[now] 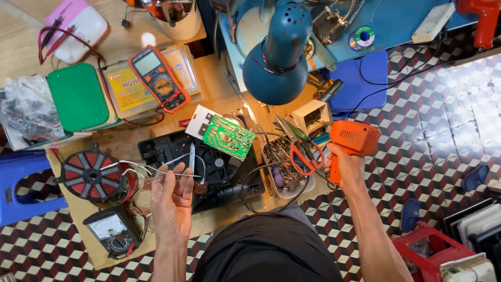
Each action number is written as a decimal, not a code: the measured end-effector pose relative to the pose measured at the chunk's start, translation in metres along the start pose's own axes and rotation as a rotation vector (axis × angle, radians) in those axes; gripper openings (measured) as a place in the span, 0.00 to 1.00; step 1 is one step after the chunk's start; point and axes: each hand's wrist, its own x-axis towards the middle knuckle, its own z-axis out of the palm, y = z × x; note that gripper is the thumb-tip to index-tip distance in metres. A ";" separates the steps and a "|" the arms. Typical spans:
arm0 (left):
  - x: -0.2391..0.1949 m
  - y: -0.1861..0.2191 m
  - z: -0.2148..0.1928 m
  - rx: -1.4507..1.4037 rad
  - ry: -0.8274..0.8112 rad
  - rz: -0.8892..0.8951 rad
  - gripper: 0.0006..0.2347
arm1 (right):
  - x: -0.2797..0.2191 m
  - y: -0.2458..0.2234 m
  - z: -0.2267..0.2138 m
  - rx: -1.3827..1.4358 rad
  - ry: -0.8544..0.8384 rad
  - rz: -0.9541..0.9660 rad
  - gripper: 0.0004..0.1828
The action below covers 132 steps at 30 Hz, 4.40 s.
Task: The person works on a green circuit board, using pliers to trim wires and a heat gun to apply heat to components. They also use a power drill to remove a component from the board and handle a metal heatsink and wires during the process.
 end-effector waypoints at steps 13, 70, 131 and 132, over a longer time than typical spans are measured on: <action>0.000 0.001 0.032 0.147 -0.080 -0.027 0.09 | 0.035 0.030 0.009 -0.171 0.082 0.011 0.13; -0.007 -0.013 0.024 0.199 -0.028 0.089 0.15 | 0.034 0.027 0.001 -0.283 0.093 -0.014 0.14; 0.062 -0.050 0.054 0.878 -0.243 0.698 0.05 | -0.098 0.007 0.112 -0.301 -0.531 -0.163 0.09; 0.061 -0.050 0.054 0.887 -0.239 0.698 0.06 | -0.098 0.007 0.114 -0.295 -0.534 -0.166 0.09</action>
